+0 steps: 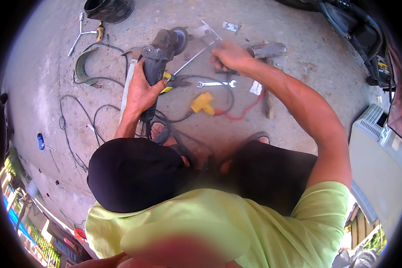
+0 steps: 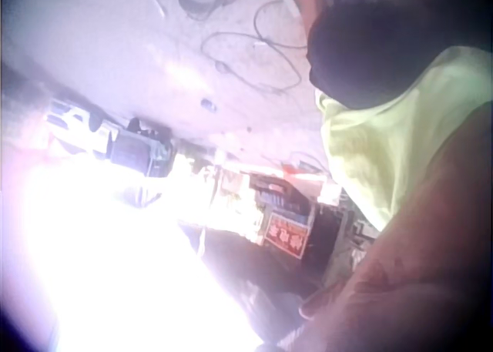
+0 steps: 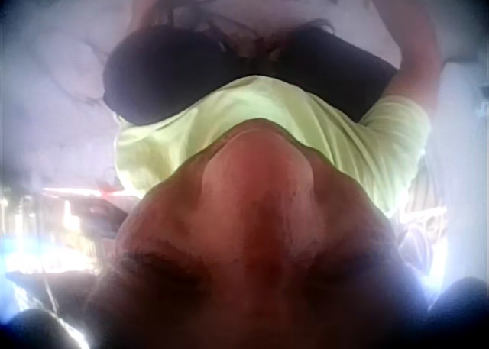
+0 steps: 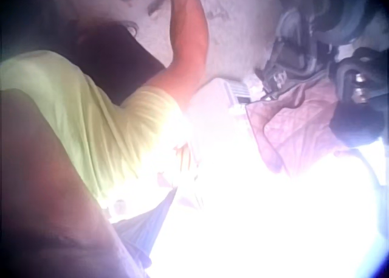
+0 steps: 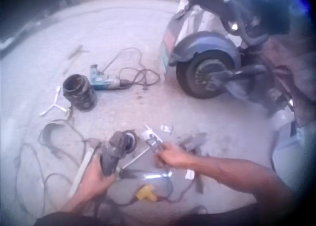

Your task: The person uses an angle grinder to grind a metal piece on the ground, then uses pliers and a screwdriver to manipulate a small metal component and a wire.

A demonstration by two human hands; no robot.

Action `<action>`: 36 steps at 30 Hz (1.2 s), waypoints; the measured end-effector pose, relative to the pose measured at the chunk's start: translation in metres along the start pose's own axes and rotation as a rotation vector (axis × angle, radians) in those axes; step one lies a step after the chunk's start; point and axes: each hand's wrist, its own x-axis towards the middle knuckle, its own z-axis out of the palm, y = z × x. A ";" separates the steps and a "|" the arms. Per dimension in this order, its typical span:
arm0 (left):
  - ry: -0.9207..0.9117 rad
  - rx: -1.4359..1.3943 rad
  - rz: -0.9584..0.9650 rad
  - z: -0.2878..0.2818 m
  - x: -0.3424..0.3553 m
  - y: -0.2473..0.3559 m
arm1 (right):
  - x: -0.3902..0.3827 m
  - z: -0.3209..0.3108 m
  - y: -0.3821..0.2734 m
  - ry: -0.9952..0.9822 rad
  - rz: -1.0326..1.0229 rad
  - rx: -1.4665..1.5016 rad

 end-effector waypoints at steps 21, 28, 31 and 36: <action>0.014 0.183 0.087 -0.004 0.014 -0.008 | -0.006 0.020 -0.019 -0.071 -0.079 -0.127; 0.034 0.208 0.063 -0.006 0.014 -0.009 | -0.001 0.022 -0.012 -0.082 -0.093 -0.098; 0.026 0.212 0.067 -0.005 0.013 -0.012 | 0.001 0.019 -0.011 -0.073 -0.076 -0.048; 0.014 0.206 0.072 -0.002 0.012 -0.012 | -0.005 0.020 -0.016 -0.080 -0.035 -0.021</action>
